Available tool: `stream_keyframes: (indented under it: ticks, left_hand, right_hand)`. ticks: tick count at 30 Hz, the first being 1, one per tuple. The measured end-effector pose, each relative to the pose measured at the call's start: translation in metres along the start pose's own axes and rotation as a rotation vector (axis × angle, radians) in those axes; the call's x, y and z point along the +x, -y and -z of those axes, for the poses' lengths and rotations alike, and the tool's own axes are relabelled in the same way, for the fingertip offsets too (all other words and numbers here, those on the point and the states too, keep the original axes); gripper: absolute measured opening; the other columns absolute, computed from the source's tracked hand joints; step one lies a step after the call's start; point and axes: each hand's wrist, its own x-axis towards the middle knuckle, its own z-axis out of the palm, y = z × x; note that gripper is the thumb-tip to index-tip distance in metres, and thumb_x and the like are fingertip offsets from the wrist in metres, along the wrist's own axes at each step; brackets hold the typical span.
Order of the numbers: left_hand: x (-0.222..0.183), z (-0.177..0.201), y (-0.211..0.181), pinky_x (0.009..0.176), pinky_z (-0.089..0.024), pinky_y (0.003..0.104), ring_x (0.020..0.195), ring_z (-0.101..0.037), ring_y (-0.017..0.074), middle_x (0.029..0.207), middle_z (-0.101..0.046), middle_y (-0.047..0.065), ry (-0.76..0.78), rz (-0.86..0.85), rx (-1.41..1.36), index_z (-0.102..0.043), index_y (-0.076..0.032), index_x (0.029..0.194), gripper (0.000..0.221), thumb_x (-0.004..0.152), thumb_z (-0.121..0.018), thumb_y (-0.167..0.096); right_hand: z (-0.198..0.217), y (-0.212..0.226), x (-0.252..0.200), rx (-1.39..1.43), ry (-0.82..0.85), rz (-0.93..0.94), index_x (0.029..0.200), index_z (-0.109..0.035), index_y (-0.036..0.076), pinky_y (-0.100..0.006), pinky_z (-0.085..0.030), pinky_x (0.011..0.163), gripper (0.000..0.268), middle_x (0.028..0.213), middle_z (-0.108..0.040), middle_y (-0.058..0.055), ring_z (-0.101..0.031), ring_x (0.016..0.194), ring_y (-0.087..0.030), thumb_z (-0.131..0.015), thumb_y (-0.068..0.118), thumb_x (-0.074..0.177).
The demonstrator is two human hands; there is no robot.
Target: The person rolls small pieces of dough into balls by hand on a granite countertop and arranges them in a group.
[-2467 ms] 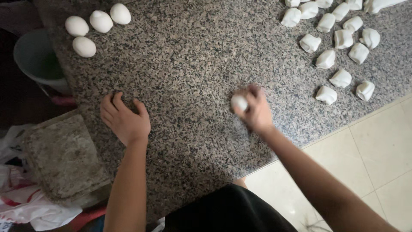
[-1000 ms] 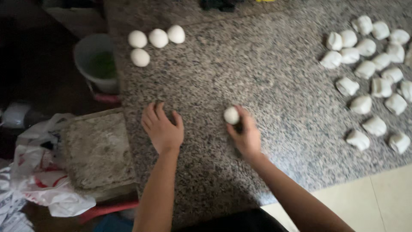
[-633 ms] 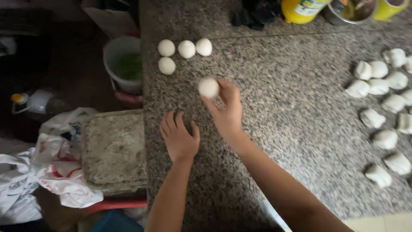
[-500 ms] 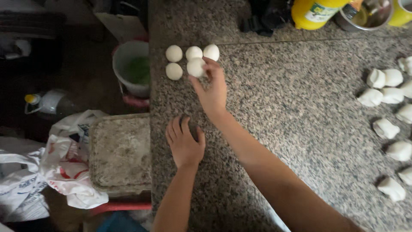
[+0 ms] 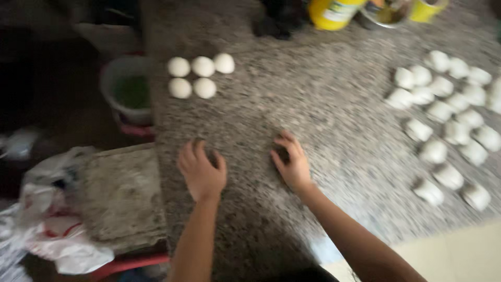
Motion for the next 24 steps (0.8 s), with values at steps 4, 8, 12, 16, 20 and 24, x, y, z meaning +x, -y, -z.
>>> stream_keyframes:
  ticks: [4, 8, 12, 16, 20, 24]
  left_hand:
    - [-0.004, -0.007, 0.003, 0.117, -0.027, 0.061, 0.143, -0.036, 0.0433, 0.147, -0.045, 0.024, -0.029, -0.024, -0.008, -0.053, -0.001, 0.136, 0.046, 0.103, -0.057, -0.032]
    - [-0.009, -0.016, 0.01, 0.119, -0.027, 0.062, 0.146, -0.032, 0.0469, 0.153, -0.038, 0.025, -0.012, -0.077, -0.005, -0.05, 0.0, 0.141, 0.048, 0.107, -0.055, -0.034]
    - [-0.005, -0.019, 0.011, 0.119, -0.025, 0.061, 0.145, -0.027, 0.05, 0.156, -0.031, 0.025, 0.001, -0.058, 0.066, -0.045, 0.001, 0.147, 0.054, 0.109, -0.055, -0.036]
    - [-0.038, -0.014, 0.008, 0.121, -0.026, 0.058, 0.148, -0.03, 0.0473, 0.159, -0.033, 0.029, -0.035, -0.078, -0.112, -0.042, 0.007, 0.153, 0.056, 0.112, -0.052, -0.03]
    - [-0.1, -0.004, 0.003, 0.121, -0.026, 0.056, 0.145, -0.033, 0.0441, 0.153, -0.039, 0.028, 0.003, -0.096, -0.052, -0.046, 0.008, 0.146, 0.057, 0.106, -0.058, -0.029]
    - [-0.13, 0.0, 0.007, 0.125, -0.024, 0.052, 0.15, -0.03, 0.0387, 0.158, -0.036, 0.02, 0.049, -0.009, 0.021, -0.045, 0.001, 0.149, 0.053, 0.109, -0.05, -0.034]
  right_hand:
    - [0.09, -0.025, -0.085, -0.121, -0.13, -0.165, 0.104, -0.071, 0.007, -0.041, -0.053, 0.101, 0.014, 0.135, -0.065, -0.013, -0.064, 0.124, -0.033, -0.073, 0.004, 0.09]
    - [0.171, -0.042, -0.142, -0.34, -0.295, -0.233, 0.098, -0.072, 0.004, -0.042, -0.052, 0.103, 0.008, 0.127, -0.068, -0.013, -0.064, 0.124, -0.035, -0.072, 0.001, 0.09]
    - [0.239, -0.068, -0.171, -0.503, -0.351, -0.223, 0.107, -0.07, 0.005, -0.045, -0.051, 0.104, 0.017, 0.127, -0.067, -0.015, -0.063, 0.122, -0.038, -0.072, 0.001, 0.091]
    - [0.283, -0.123, -0.179, -0.635, -0.364, -0.064, 0.127, -0.062, 0.002, -0.05, -0.048, 0.104, 0.041, 0.132, -0.061, -0.023, -0.058, 0.123, -0.044, -0.075, 0.007, 0.088]
    - [0.314, -0.176, -0.171, -0.5, -0.173, -0.255, 0.139, -0.063, 0.003, -0.05, -0.05, 0.093, 0.046, 0.123, -0.068, -0.023, -0.064, 0.108, -0.044, -0.068, 0.008, 0.094]
    - [0.347, -0.189, -0.142, -0.498, -0.059, -0.172, 0.113, -0.08, 0.007, -0.043, -0.058, 0.082, 0.02, 0.1, -0.075, -0.018, -0.075, 0.09, -0.032, -0.065, 0.006, 0.099]
